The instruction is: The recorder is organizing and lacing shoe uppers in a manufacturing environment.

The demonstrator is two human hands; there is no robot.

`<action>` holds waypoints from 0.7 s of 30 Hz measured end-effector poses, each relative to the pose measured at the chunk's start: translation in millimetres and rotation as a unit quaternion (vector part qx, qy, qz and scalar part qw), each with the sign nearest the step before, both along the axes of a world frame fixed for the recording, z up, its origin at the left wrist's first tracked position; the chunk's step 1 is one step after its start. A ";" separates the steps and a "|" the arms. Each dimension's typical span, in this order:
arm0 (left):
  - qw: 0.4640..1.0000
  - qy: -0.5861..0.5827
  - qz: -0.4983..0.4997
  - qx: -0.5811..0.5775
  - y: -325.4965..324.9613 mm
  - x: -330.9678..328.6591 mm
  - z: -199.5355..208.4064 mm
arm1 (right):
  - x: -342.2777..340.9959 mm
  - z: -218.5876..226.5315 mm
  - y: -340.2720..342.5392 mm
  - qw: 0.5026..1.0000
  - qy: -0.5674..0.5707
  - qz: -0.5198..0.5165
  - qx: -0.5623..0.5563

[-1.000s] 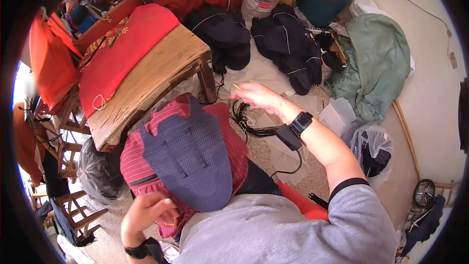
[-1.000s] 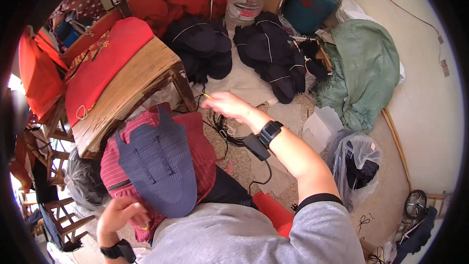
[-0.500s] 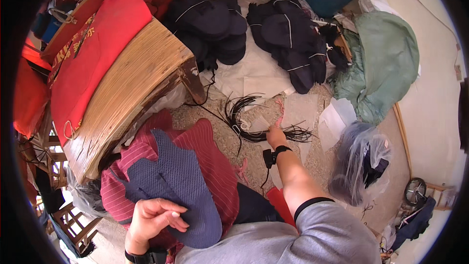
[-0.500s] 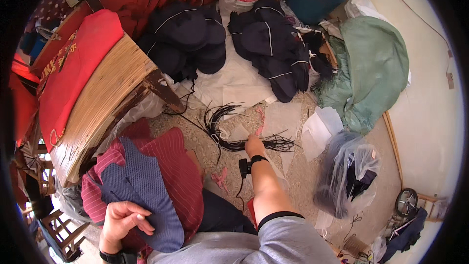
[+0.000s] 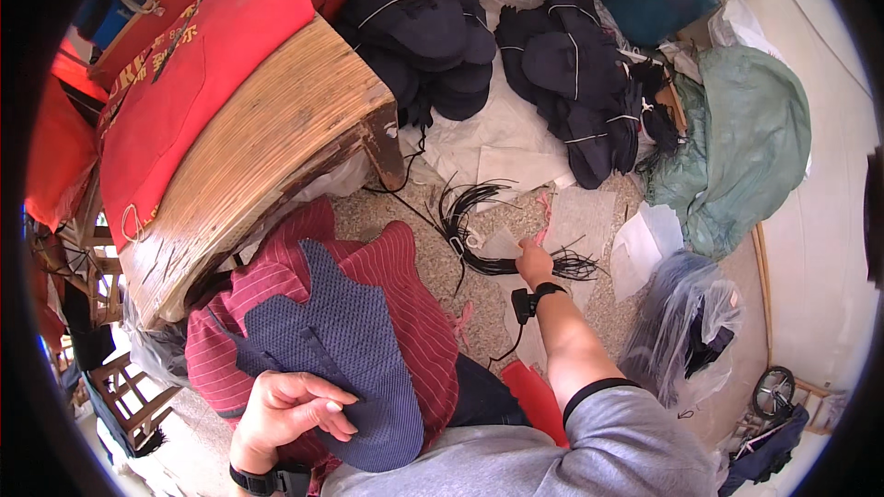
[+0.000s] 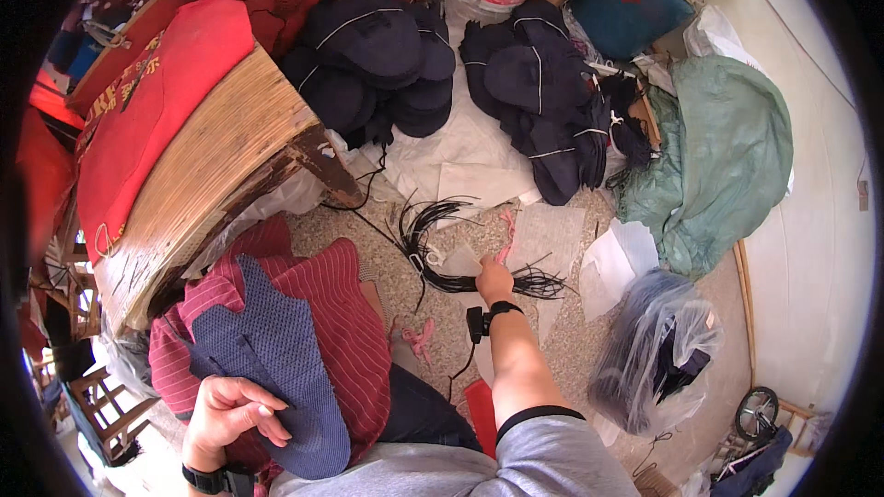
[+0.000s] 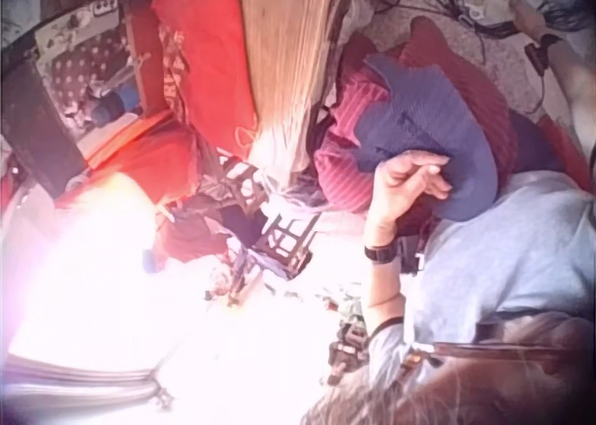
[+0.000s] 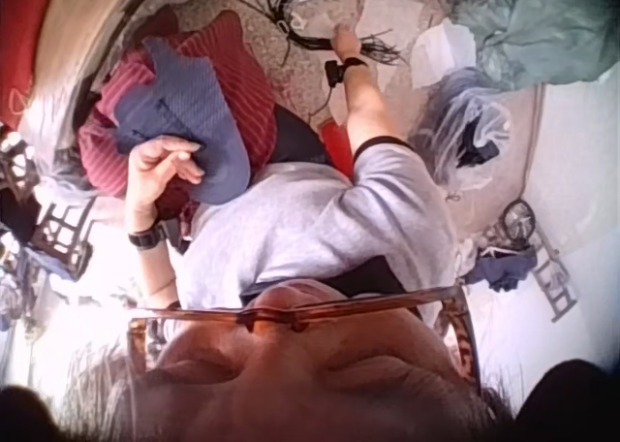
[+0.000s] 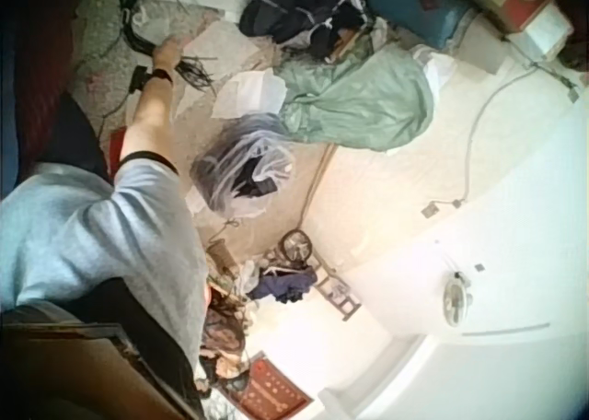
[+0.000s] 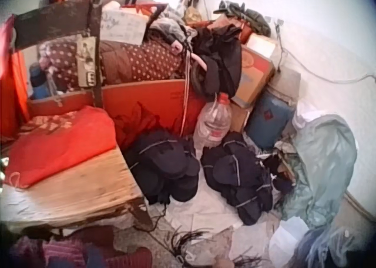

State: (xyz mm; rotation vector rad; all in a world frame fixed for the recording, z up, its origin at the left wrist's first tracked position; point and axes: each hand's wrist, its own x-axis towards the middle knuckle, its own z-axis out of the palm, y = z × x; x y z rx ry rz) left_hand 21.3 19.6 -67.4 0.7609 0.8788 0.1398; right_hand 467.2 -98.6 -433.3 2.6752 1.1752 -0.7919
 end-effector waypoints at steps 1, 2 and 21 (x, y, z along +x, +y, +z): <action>1.000 0.006 -0.004 0.006 -1.7 -3.1 0.1 | -0.3 -0.7 -3.5 1.000 0.002 -0.002 0.023; 1.000 0.009 -0.007 0.012 -3.3 -3.1 -1.7 | 1.5 -3.8 -8.3 1.000 -0.003 0.003 0.023; 0.999 0.001 0.019 0.034 -3.4 0.0 -2.9 | -3.8 -1.6 -28.9 0.998 0.030 0.032 0.042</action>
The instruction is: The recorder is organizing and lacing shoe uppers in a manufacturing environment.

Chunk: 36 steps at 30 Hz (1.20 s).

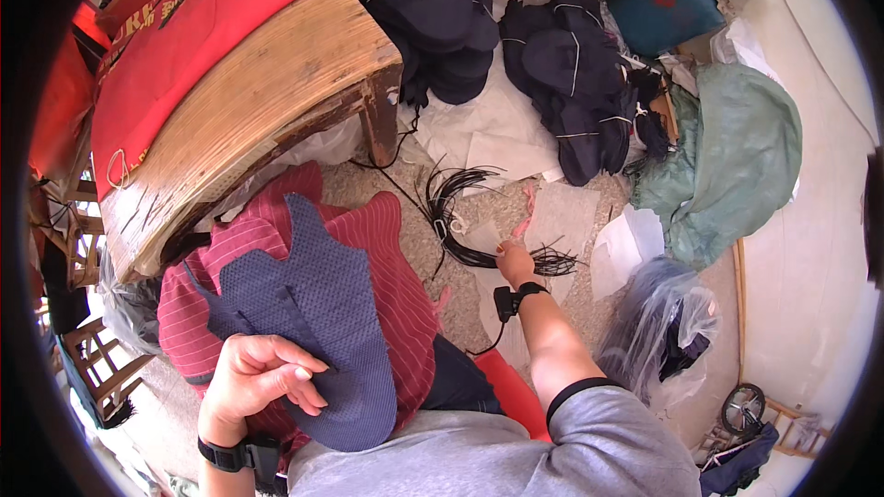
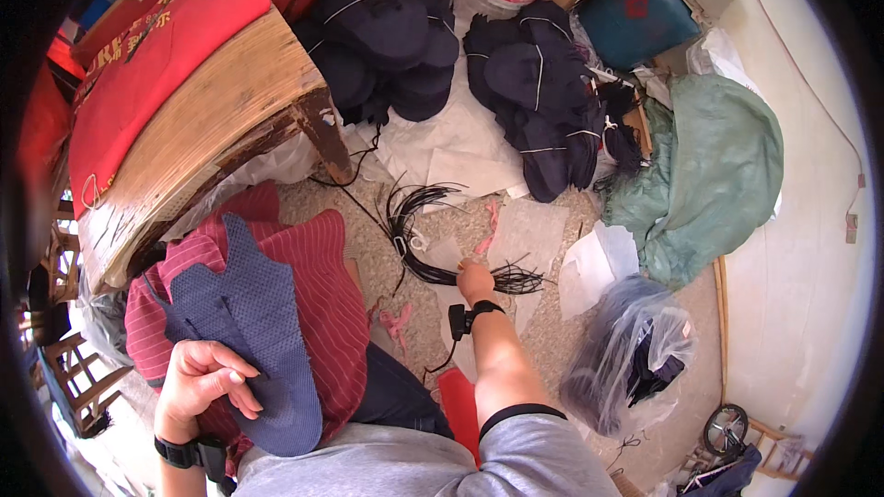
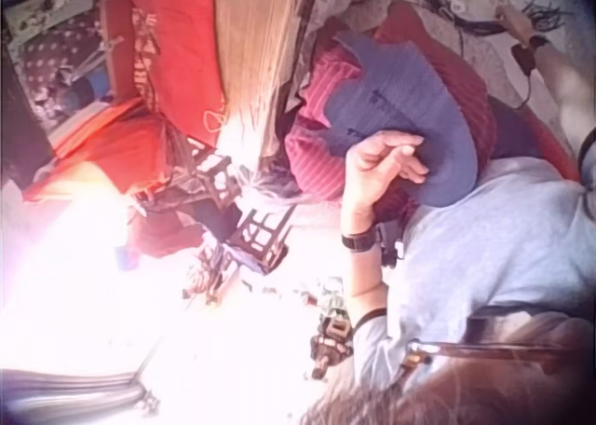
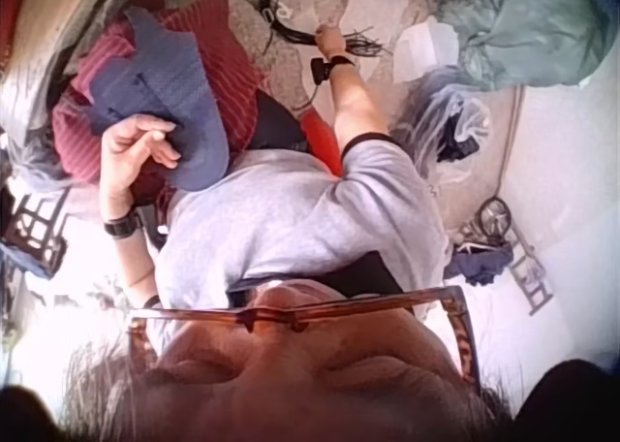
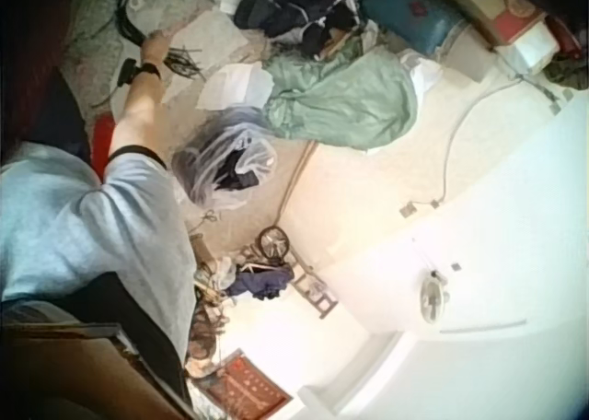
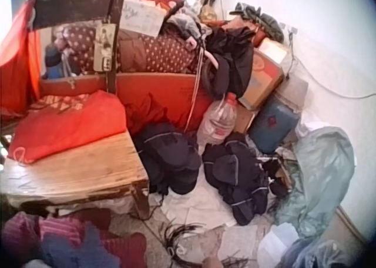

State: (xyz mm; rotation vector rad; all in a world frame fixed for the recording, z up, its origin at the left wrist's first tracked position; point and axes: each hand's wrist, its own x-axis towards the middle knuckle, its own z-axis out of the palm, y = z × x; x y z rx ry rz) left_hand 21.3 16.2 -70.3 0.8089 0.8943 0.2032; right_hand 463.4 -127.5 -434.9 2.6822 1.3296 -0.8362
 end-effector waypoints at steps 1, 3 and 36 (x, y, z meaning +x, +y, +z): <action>1.000 0.002 0.001 -0.001 0.1 0.0 0.1 | -3.6 -3.7 -1.1 1.000 0.002 0.001 -0.001; 1.000 -0.008 0.000 -0.007 0.7 0.1 0.7 | -11.0 -7.2 -4.3 0.999 -0.016 -0.010 -0.038; 0.929 -0.324 0.159 -0.088 -12.2 -2.8 -3.6 | -197.0 410.4 66.0 0.704 0.480 0.520 0.055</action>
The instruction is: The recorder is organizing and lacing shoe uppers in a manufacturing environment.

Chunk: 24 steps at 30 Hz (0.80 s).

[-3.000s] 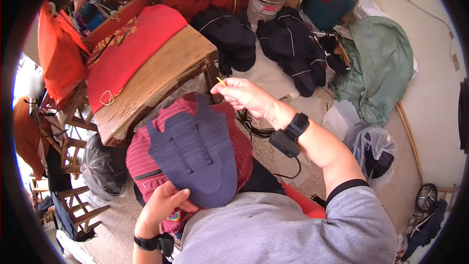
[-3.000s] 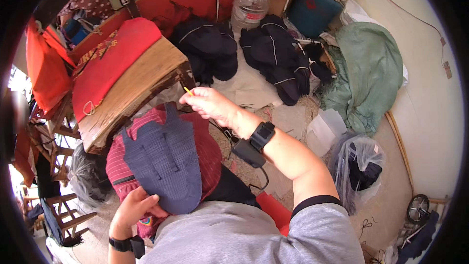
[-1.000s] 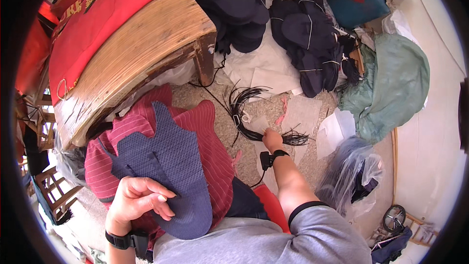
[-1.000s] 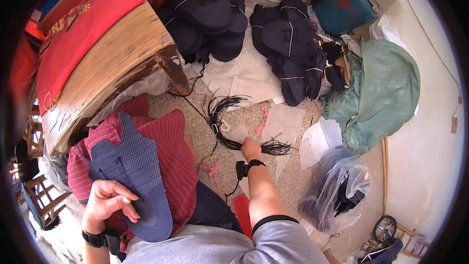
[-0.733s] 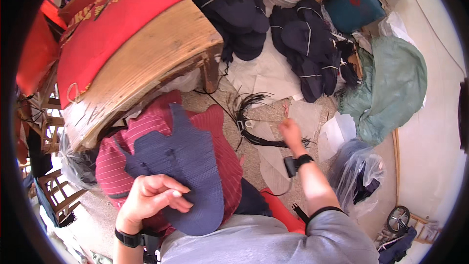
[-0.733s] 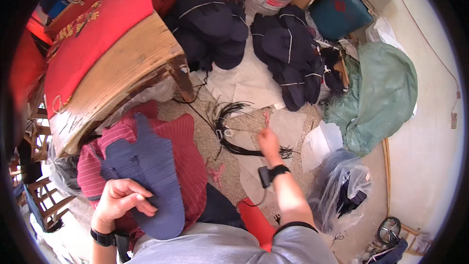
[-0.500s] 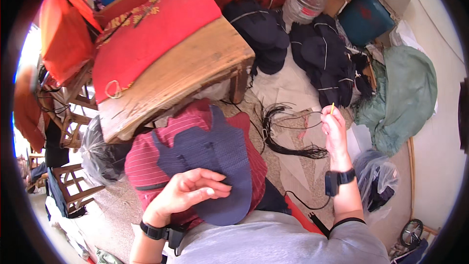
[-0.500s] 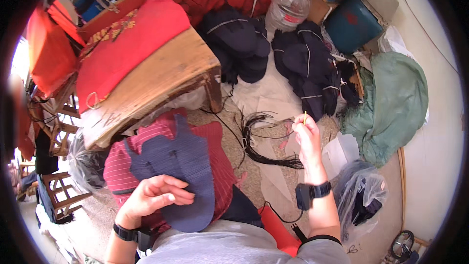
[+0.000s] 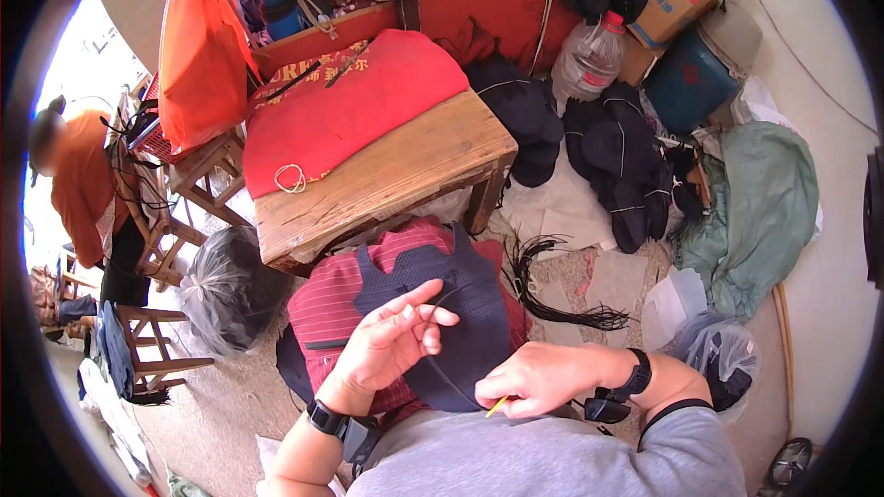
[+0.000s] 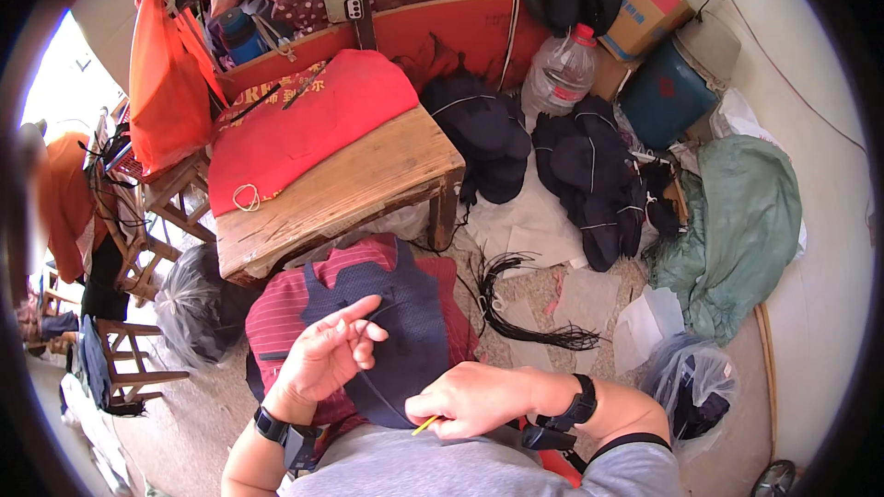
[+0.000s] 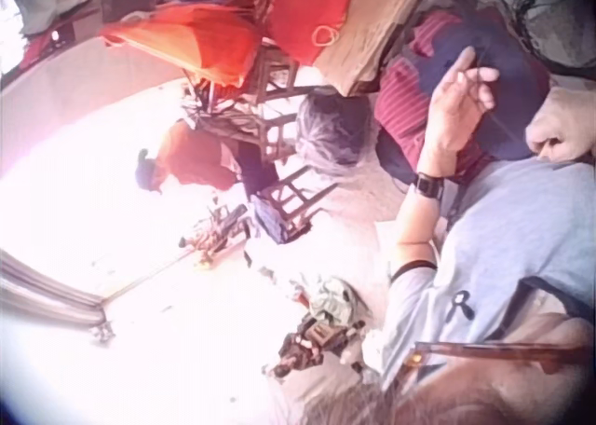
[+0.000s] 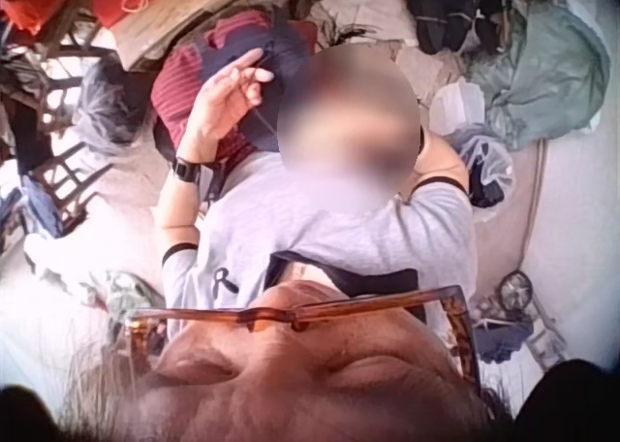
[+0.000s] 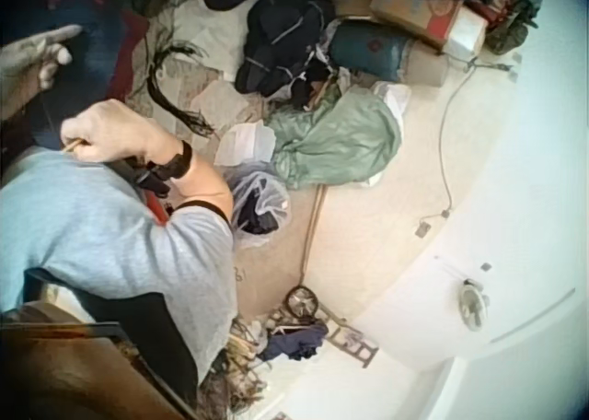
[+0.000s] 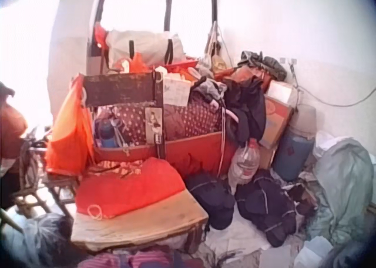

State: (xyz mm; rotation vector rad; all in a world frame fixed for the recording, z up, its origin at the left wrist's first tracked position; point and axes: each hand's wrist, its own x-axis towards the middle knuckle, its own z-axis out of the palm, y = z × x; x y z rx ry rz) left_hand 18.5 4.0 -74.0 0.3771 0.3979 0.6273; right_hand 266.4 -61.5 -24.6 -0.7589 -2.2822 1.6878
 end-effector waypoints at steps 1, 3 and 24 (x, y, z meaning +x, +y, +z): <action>1.000 0.000 0.000 0.003 2.6 -4.5 0.3 | 2.6 -0.6 0.9 0.999 -0.018 0.030 0.010; 0.999 0.001 0.052 0.007 7.8 -11.9 3.2 | 12.1 -2.3 2.1 0.999 -0.036 0.037 -0.001; 0.918 0.340 0.058 0.196 -1.6 1.6 39.6 | -8.1 -9.3 52.3 0.936 0.071 -0.328 -0.108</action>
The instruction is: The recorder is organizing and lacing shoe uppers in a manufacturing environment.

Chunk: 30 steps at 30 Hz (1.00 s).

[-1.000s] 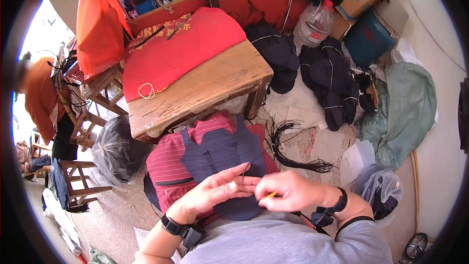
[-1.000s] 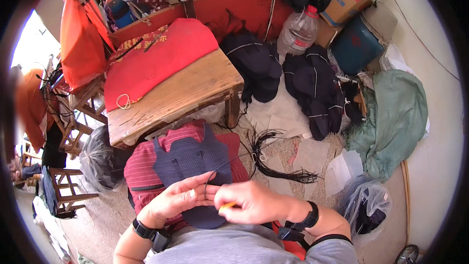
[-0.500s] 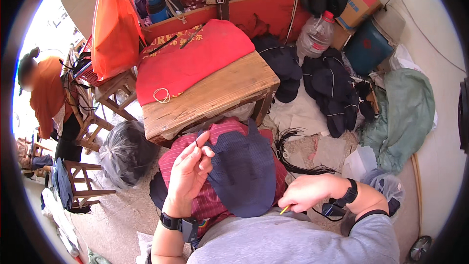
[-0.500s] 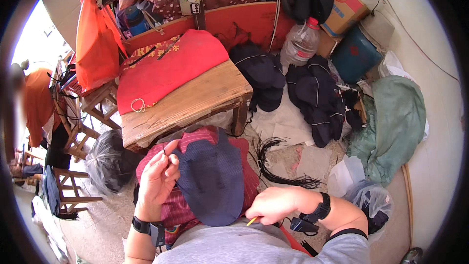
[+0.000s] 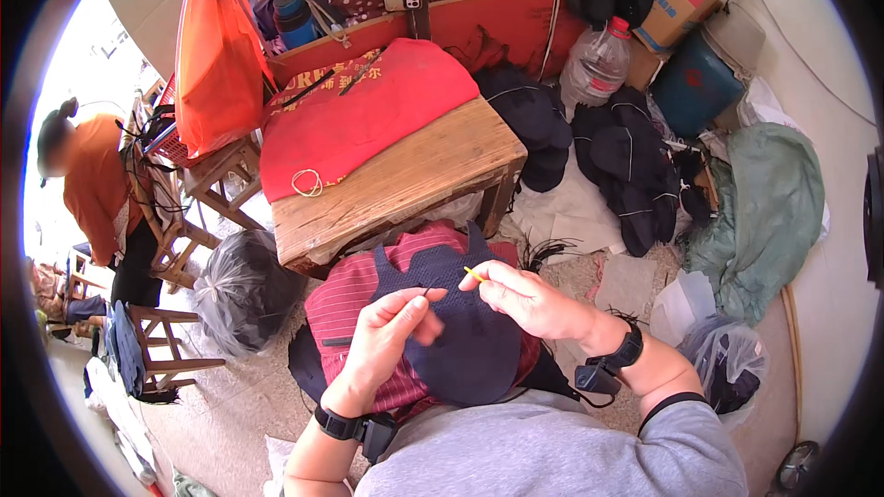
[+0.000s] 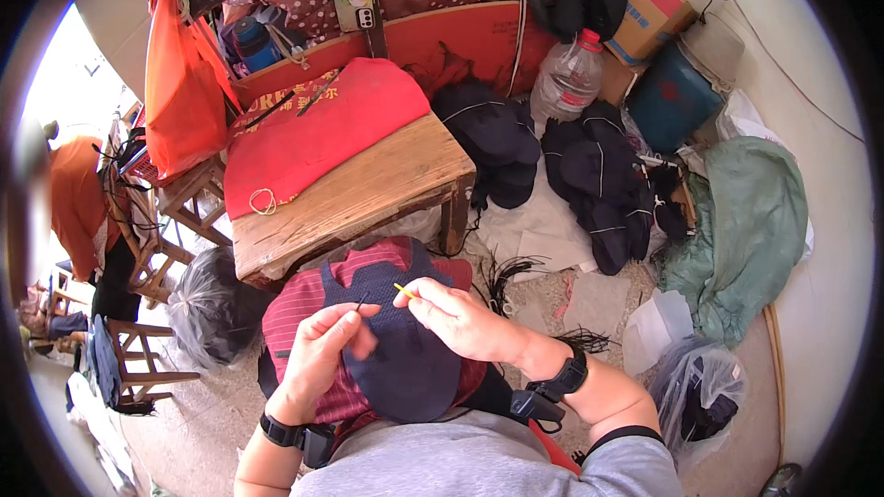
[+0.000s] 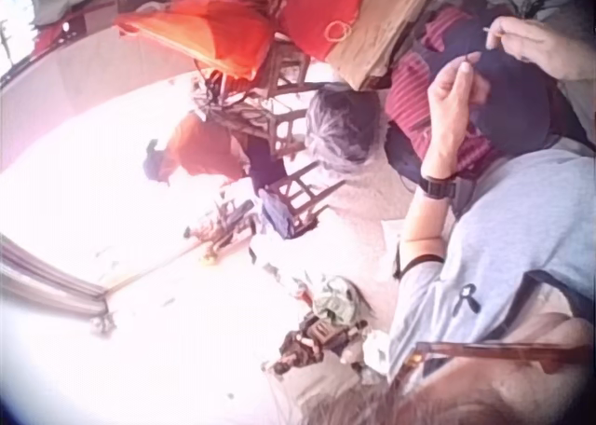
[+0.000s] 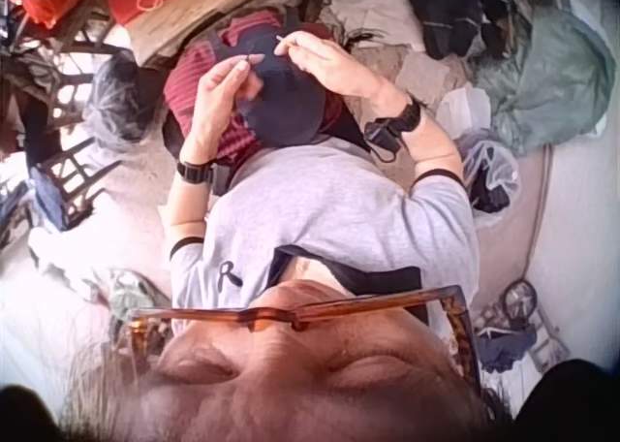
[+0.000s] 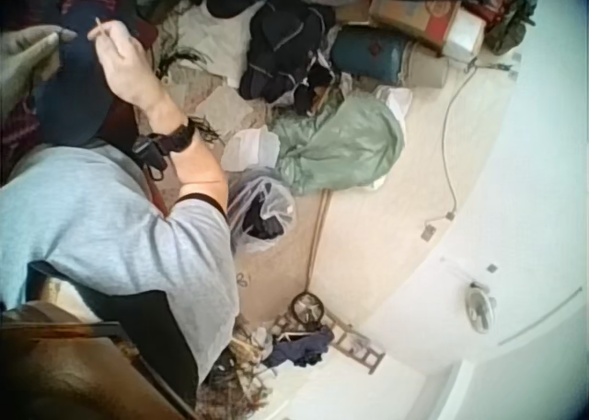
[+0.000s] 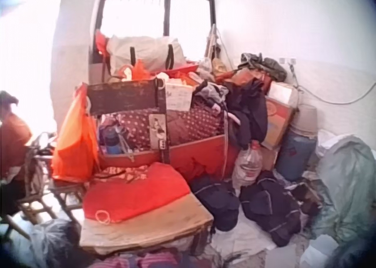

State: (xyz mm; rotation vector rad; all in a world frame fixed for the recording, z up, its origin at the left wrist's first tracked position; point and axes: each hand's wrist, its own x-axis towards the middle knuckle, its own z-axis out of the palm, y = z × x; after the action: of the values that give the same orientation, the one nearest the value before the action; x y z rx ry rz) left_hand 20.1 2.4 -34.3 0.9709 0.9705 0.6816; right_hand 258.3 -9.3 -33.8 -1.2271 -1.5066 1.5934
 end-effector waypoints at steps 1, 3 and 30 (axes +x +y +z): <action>0.999 0.003 0.019 0.033 0.8 1.2 -6.2 | -2.6 -2.5 0.9 1.000 0.001 0.002 0.001; 0.997 0.006 0.034 0.065 -0.2 5.4 -8.2 | -6.0 -9.5 2.4 0.997 0.062 -0.027 -0.028; 0.982 -0.144 0.119 -0.032 -2.8 13.1 -33.6 | -32.9 -31.3 -3.1 0.920 0.363 -0.100 -0.112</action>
State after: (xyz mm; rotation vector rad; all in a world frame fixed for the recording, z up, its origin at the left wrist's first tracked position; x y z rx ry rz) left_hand 33.2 -0.4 -67.9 0.6810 0.8522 0.9568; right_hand 225.3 -12.4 -65.1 -0.7266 -0.7209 1.8282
